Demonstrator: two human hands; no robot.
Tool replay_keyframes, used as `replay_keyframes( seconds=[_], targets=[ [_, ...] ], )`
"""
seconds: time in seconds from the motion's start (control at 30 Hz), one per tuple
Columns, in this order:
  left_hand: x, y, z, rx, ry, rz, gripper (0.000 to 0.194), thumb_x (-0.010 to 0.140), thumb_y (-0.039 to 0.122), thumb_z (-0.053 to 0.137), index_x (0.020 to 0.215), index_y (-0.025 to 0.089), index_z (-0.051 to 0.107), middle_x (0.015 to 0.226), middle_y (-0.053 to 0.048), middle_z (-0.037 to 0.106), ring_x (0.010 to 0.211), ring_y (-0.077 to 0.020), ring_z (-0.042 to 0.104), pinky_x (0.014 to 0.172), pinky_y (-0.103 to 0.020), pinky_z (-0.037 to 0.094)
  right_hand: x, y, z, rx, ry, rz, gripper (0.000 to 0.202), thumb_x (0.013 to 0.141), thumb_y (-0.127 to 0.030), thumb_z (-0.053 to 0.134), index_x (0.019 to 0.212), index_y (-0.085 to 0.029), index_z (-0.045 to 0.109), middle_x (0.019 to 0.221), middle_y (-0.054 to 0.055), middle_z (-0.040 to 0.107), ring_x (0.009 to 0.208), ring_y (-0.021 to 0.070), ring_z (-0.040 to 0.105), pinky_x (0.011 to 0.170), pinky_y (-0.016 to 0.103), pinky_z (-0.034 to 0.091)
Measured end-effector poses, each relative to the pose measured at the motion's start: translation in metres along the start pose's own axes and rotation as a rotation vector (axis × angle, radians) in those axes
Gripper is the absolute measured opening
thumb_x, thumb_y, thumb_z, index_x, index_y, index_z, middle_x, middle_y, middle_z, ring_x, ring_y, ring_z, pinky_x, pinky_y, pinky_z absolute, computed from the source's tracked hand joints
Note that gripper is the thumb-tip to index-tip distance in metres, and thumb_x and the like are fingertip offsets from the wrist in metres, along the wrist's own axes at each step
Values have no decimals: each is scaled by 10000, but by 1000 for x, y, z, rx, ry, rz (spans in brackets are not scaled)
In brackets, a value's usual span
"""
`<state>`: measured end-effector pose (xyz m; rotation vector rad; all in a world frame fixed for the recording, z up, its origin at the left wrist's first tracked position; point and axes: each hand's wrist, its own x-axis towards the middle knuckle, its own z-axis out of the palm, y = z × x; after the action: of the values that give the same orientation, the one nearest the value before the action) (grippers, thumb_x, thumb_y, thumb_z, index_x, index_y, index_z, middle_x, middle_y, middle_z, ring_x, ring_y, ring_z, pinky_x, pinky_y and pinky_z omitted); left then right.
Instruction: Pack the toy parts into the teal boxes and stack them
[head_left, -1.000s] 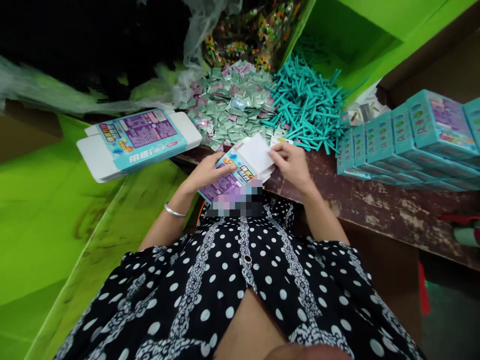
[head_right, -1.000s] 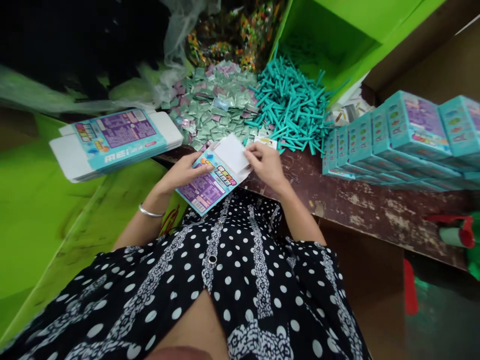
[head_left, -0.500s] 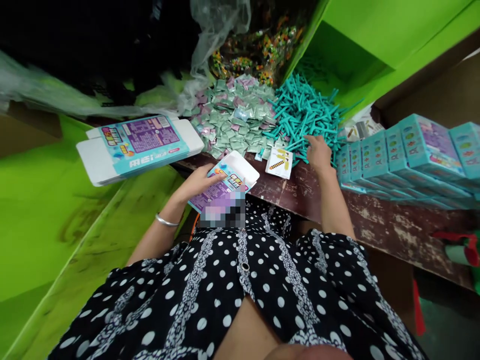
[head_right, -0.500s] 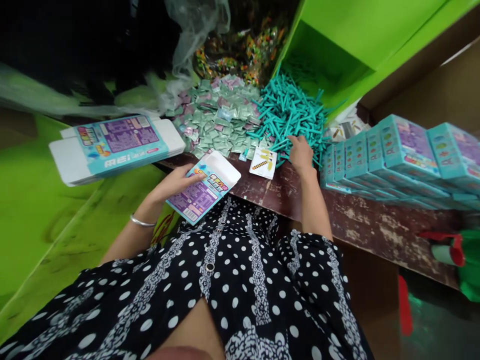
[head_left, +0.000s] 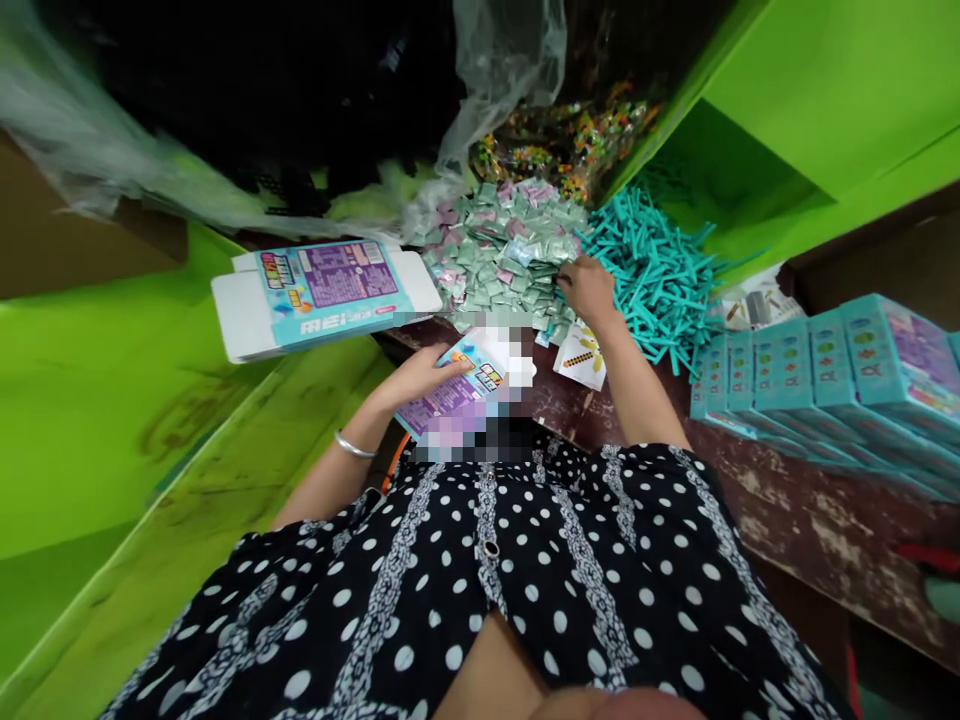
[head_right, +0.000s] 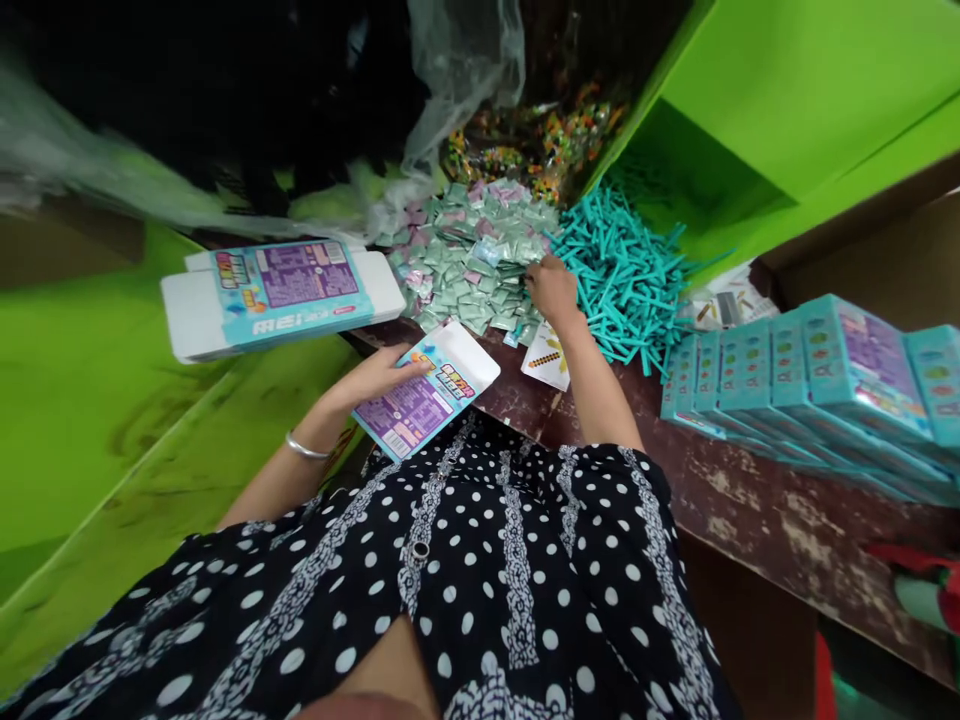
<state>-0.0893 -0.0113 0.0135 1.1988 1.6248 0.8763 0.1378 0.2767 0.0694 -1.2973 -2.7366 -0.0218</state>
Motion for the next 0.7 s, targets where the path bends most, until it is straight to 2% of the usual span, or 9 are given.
replay_keyframes(
  seconds=[0.13, 0.23, 0.33, 0.4, 0.5, 0.6, 0.7],
  targets=[
    [0, 2, -4, -10, 7, -3, 743, 882, 824, 673, 1195, 155, 755, 1279, -181, 834, 1142, -402, 785, 969, -471, 612, -1, 15, -19, 127, 106, 122, 347, 1049, -331, 570, 1171, -229, 879, 1261, 147, 849, 1207, 368, 744, 1004, 471, 573],
    [3, 4, -7, 6, 26, -6, 723, 906, 839, 646, 1148, 165, 744, 1233, -177, 834, 1107, -389, 782, 922, -451, 601, -5, 28, -31, 313, 209, 190, 342, 1037, -356, 576, 1160, -200, 854, 1133, 132, 869, 1052, 320, 776, 979, 457, 592],
    [10, 4, -9, 5, 49, 0, 691, 903, 832, 657, 1114, 179, 738, 1190, -165, 835, 1077, -376, 778, 910, -442, 595, -4, 37, -28, 560, 214, 242, 232, 947, -314, 636, 1044, -214, 821, 980, 86, 846, 828, 272, 765, 825, 435, 626],
    [14, 3, -8, 11, 56, 1, 682, 898, 830, 658, 1090, 181, 739, 1156, -162, 832, 1061, -377, 776, 896, -440, 595, -2, 40, -21, 645, 198, 284, 162, 869, -261, 682, 989, -242, 790, 921, 53, 816, 738, 251, 736, 754, 431, 622],
    [17, 1, -8, 9, 52, -2, 715, 890, 864, 645, 1065, 177, 737, 1127, -159, 832, 1033, -368, 778, 864, -425, 591, 4, 47, -13, 699, 227, 316, 249, 801, -176, 702, 1035, -232, 766, 964, 56, 797, 703, 220, 704, 757, 423, 599],
    [16, -1, -9, -3, 42, 1, 735, 876, 887, 647, 1044, 177, 735, 1114, -154, 836, 1003, -352, 777, 832, -408, 582, 5, 49, -15, 733, 280, 311, 363, 810, -136, 676, 1161, -192, 754, 1165, 108, 789, 695, 186, 686, 753, 407, 580],
    [16, -2, -11, -17, 30, -7, 765, 866, 896, 664, 1071, 164, 745, 1134, -159, 836, 1002, -348, 775, 817, -400, 580, -8, 28, -17, 787, 285, 243, 331, 848, -156, 697, 1169, -191, 771, 1167, 95, 796, 750, 192, 710, 770, 393, 600]
  ],
)
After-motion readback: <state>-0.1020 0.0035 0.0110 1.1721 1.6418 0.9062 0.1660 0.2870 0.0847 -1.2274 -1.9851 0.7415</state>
